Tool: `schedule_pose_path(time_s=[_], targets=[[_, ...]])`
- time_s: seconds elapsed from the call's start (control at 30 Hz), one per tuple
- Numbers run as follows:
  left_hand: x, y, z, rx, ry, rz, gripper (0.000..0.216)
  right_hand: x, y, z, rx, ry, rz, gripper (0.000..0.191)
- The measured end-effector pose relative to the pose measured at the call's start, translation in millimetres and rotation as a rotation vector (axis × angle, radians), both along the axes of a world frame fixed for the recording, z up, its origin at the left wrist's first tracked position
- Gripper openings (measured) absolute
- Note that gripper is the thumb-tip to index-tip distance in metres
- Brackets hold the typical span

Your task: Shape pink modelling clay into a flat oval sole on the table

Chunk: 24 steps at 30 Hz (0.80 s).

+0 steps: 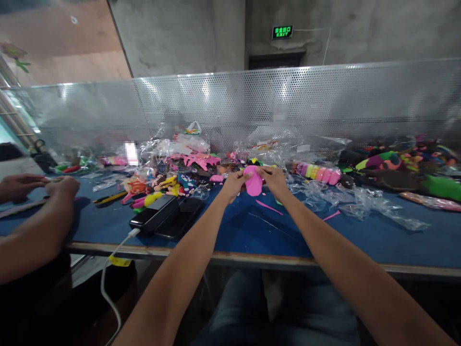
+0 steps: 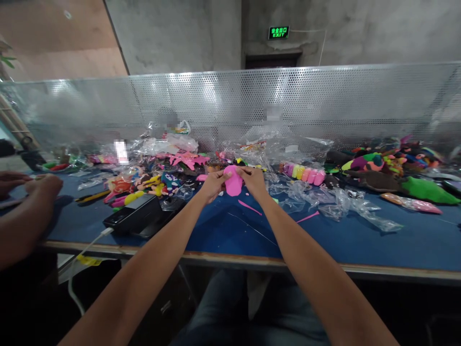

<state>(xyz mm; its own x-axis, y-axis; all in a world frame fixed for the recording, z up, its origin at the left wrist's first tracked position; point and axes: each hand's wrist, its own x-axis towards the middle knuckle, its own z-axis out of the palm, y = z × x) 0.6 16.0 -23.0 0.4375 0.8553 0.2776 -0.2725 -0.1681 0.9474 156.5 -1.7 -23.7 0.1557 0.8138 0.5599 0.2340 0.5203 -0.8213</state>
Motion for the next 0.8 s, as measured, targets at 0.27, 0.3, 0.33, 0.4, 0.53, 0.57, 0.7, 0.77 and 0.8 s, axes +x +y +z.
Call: schedule_pose_path(time_s=[0.27,0.3,0.33,0.4,0.53,0.57,0.7,0.77,0.8], targets=[[-2.3,-3.0,1.4,0.028,0.056,-0.018,0.086,-5.3,-8.1,2.9,-0.095,-0.014,0.117,0.049],[-1.8,-4.9,1.7,0.023,0.054,-0.024,0.090,-6.3,-9.0,2.7,-0.109,-0.001,0.122,0.048],[-1.1,-6.5,1.9,0.017,0.036,-0.034,0.093,-7.3,-9.5,2.3,-0.117,0.025,0.138,0.048],[1.1,-8.6,1.8,0.012,-0.038,-0.071,0.092,-9.0,-9.1,1.1,-0.122,0.086,0.192,0.046],[4.6,-5.8,-1.5,0.007,-0.051,-0.127,0.063,-10.0,-5.4,-0.9,-0.113,0.132,0.209,0.045],[4.7,-4.3,-2.8,-0.004,-0.012,-0.123,0.056,-9.7,-4.7,-1.0,-0.105,0.142,0.188,0.046],[3.6,-0.9,-6.0,-0.006,0.074,-0.101,0.045,-8.0,-4.8,-0.4,-0.119,0.157,0.202,0.050],[3.3,-2.7,-5.3,0.003,0.088,-0.112,0.044,-7.7,-6.4,0.5,-0.122,0.142,0.247,0.050],[3.3,-4.4,-4.4,-0.003,0.093,-0.117,0.044,-7.7,-7.1,0.9,-0.120,0.135,0.257,0.050]])
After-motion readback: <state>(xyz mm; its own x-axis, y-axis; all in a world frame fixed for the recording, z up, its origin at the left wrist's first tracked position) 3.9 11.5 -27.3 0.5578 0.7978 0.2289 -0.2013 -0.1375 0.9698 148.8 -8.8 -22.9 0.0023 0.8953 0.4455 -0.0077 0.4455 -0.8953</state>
